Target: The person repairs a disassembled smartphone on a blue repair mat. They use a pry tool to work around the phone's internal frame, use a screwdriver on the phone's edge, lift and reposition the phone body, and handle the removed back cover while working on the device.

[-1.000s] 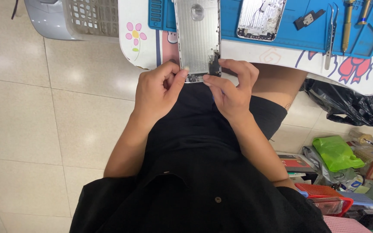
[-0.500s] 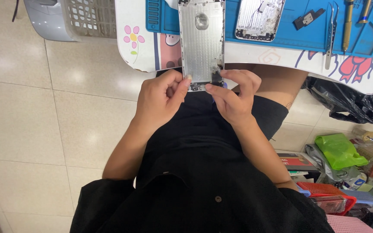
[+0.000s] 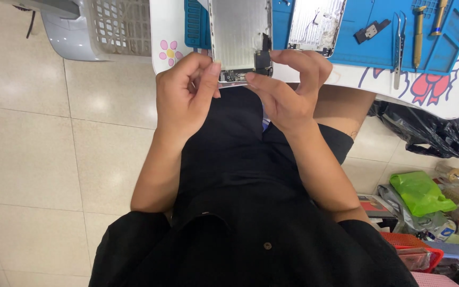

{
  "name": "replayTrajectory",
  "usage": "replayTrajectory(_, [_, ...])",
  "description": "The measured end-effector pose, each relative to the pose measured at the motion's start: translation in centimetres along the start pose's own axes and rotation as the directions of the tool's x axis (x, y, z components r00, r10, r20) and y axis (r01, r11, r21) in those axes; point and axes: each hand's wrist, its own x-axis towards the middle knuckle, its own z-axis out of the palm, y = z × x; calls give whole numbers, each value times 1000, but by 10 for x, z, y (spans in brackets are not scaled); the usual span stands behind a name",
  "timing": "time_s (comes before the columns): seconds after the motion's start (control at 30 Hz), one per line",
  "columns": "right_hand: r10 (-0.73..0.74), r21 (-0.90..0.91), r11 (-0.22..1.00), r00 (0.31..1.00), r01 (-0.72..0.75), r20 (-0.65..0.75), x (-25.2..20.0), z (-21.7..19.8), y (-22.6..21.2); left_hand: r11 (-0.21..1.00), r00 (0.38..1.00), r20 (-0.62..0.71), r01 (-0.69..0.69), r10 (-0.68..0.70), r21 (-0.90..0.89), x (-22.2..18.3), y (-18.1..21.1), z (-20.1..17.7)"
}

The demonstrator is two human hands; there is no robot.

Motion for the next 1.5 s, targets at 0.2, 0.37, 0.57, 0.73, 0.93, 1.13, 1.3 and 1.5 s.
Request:
replayTrajectory(0.2, [10, 2, 1000, 1000, -10, 25, -4, -6, -6, 999, 999, 38, 4, -5, 32, 0, 4, -2])
replayTrajectory(0.37, [-18, 22, 1000, 1000, 19, -13, -42, -24, -7, 999, 992, 128, 7, -13, 45, -36, -4, 9])
replayTrajectory(0.57, [-32, 53, 998, 996, 36, -80, -97, -52, -6, 995, 970, 242, 58, -36, -85, -65, -9, 40])
replayTrajectory(0.73, [-11, 54, 998, 988, 20, -153, -114, -69, -7, 977, 934, 357, 85, -9, -196, -70, -20, 60])
replayTrajectory(0.93, [-8, 21, 1000, 984, 12, -179, -114, -83, -20, 631, 862, 479, 466, -165, -620, -74, -27, 97])
replayTrajectory(1.13, [-56, 47, 997, 989, 63, -140, -133, -80, -41, 320, 790, 613, 582, -6, -748, -91, -4, 102])
replayTrajectory(1.3, [-62, 84, 994, 984, 77, -168, -130, -82, -56, 93, 824, 554, 546, 123, -833, -105, -11, 102])
replayTrajectory(1.5, [-34, 78, 996, 986, 47, -161, -141, -88, -59, 136, 846, 532, 521, 50, -842, -113, 7, 102])
